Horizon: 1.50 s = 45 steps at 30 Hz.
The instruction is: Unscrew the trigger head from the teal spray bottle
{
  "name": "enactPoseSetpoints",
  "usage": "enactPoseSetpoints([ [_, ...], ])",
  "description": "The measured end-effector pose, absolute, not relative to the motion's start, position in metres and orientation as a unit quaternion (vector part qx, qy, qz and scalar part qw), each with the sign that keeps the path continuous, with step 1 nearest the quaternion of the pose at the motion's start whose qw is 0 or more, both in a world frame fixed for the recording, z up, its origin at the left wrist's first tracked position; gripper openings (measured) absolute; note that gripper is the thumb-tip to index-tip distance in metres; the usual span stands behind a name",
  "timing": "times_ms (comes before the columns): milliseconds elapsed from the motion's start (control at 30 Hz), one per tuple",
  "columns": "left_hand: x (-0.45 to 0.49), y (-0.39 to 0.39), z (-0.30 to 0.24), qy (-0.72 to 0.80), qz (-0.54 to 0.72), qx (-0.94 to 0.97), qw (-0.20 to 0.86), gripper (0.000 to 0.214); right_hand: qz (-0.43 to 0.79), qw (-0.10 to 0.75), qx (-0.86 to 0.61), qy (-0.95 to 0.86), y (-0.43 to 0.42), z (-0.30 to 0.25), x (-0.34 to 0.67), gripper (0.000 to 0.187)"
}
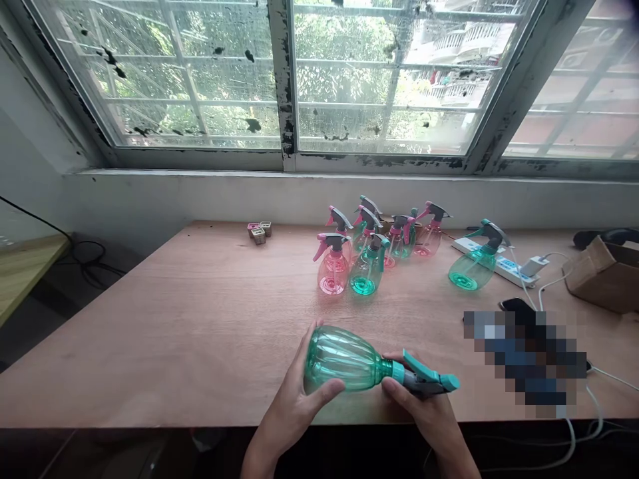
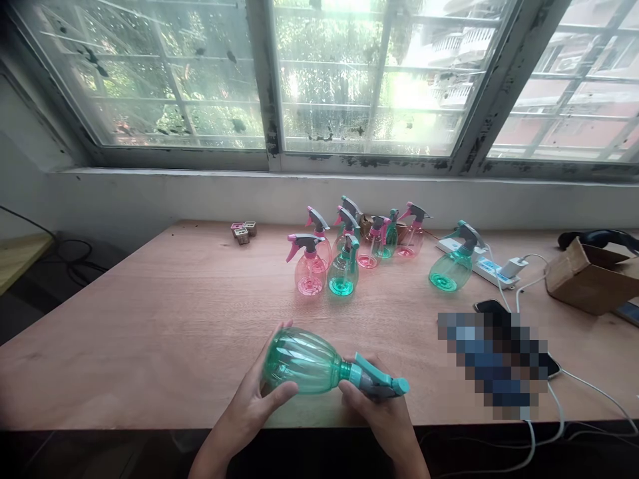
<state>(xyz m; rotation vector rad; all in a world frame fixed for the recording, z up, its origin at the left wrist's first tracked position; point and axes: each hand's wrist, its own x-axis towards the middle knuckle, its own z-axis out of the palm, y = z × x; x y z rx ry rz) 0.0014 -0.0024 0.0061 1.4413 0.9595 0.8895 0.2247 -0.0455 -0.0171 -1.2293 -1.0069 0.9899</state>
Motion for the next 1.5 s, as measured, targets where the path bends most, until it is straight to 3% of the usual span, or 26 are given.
enactPoseSetpoints([
  [167,0.000,-0.004,0.007,0.414,0.366,0.641,0.533,0.089,0.412,0.592,-0.528,-0.447,-0.045,-0.021,0.228,0.031],
  [333,-0.001,-0.004,0.001,0.400,0.389,0.605,0.568,0.098,0.424,0.603,-0.514,-0.439,-0.047,-0.022,0.227,0.030],
  [600,0.002,-0.004,0.006,0.409,0.376,0.632,0.541,0.090,0.406,0.618,-0.523,-0.423,-0.045,-0.027,0.228,0.033],
  [733,0.002,-0.004,0.005,0.400,0.395,0.609,0.559,0.106,0.406,0.628,-0.518,-0.416,-0.046,-0.032,0.229,0.035],
  [900,0.002,-0.001,0.007,0.403,0.378,0.632,0.544,0.090,0.407,0.622,-0.523,-0.418,-0.046,-0.031,0.229,0.035],
  [1167,0.003,-0.003,0.009,0.419,0.363,0.636,0.537,0.101,0.415,0.655,-0.503,-0.382,-0.045,-0.035,0.230,0.032],
  [1400,0.004,-0.001,0.009,0.410,0.372,0.650,0.521,0.085,0.400,0.645,-0.521,-0.391,-0.044,-0.034,0.229,0.031],
  [1500,0.005,-0.002,0.011,0.417,0.358,0.661,0.510,0.089,0.399,0.656,-0.521,-0.373,-0.043,-0.031,0.227,0.030],
])
